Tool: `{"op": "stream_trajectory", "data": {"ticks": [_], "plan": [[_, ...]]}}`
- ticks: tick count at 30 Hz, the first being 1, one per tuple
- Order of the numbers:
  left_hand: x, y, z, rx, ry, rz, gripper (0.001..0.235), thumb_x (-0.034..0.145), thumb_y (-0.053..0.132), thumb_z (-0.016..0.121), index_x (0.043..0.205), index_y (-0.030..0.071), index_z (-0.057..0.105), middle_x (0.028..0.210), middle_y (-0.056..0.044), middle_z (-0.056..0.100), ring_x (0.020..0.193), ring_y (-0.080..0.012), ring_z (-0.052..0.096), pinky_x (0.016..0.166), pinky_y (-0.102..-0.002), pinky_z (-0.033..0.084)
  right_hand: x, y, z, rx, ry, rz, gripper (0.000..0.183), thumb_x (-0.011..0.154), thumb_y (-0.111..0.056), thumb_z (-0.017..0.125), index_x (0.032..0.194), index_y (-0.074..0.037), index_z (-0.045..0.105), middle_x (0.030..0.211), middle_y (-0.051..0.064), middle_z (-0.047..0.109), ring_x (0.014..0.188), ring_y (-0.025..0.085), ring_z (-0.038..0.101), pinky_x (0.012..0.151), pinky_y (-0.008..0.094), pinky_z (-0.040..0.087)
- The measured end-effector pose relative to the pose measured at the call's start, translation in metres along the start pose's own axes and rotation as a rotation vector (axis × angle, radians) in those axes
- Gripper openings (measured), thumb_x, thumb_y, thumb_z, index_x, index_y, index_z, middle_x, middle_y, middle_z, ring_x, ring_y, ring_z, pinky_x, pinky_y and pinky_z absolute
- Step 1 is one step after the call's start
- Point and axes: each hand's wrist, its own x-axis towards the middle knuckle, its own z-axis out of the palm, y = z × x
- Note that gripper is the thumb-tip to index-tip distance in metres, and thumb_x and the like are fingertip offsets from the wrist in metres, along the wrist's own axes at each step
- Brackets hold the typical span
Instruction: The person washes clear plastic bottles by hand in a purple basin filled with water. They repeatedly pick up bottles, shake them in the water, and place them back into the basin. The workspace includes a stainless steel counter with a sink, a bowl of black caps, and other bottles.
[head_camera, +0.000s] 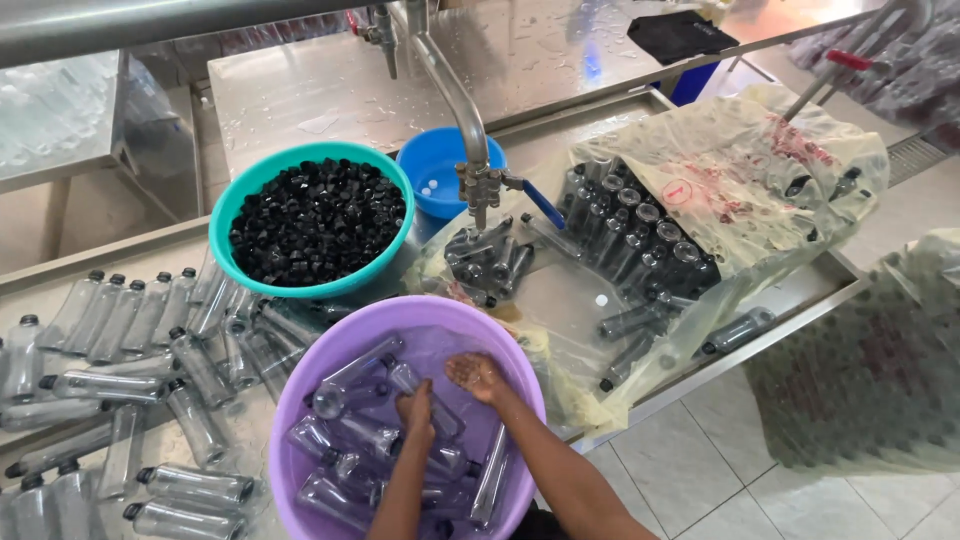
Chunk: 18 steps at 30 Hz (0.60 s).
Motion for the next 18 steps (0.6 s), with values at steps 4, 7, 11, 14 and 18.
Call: {"op": "stream_trajectory", "data": {"ticks": [4,7,11,14,18], "plan": [[-0.004,-0.013,0.005,0.055,0.020,-0.099,0.081,0.072,0.049,0.098,0.127,-0.005,0.071,0.104,-0.027,0.077,0.089,-0.0416,0.079,0.074,-0.052,0.061,0.037,0.021,-0.021,0.033,0.126,-0.073,0.032,0.094,-0.019,0.064,0.108,0.005,0.081,0.106,0.025,0.082,0.098,0.042,0.080,0.093,0.053,0.063],[-0.024,0.003,0.002,-0.080,-0.053,-0.206,0.114,0.077,0.072,0.091,0.149,-0.008,0.054,0.130,-0.035,0.065,0.115,-0.0486,0.069,0.094,-0.060,0.055,-0.012,0.031,0.037,0.155,-0.049,-0.044,0.029,0.094,-0.019,0.068,0.109,0.000,0.083,0.109,0.021,0.083,0.098,0.037,0.081,0.092,0.051,0.063],[-0.036,0.044,0.012,-0.171,-0.158,-0.231,0.125,0.080,0.087,0.080,0.157,-0.005,0.046,0.147,-0.038,0.058,0.136,-0.0519,0.061,0.109,-0.065,0.052,-0.045,0.027,0.095,0.159,-0.370,0.111,0.036,0.101,-0.028,0.064,0.119,-0.005,0.084,0.118,0.019,0.083,0.112,0.035,0.080,0.106,0.051,0.060],[-0.044,0.064,0.013,-0.118,-0.201,-0.218,0.116,0.084,0.088,0.071,0.155,-0.002,0.051,0.143,-0.036,0.061,0.133,-0.0505,0.064,0.107,-0.064,0.053,-0.097,0.039,0.137,-0.196,-0.435,-0.101,0.035,0.110,-0.029,0.057,0.127,-0.008,0.079,0.124,0.015,0.082,0.112,0.032,0.081,0.095,0.047,0.067],[-0.064,0.068,0.005,-0.081,-0.250,-0.201,0.109,0.087,0.088,0.063,0.152,0.001,0.056,0.140,-0.033,0.065,0.130,-0.0492,0.066,0.105,-0.062,0.055,-0.203,0.050,0.193,-0.402,-0.357,-0.477,0.020,0.107,-0.009,0.066,0.121,0.001,0.076,0.119,0.009,0.081,0.116,0.020,0.078,0.102,0.034,0.062]]}}
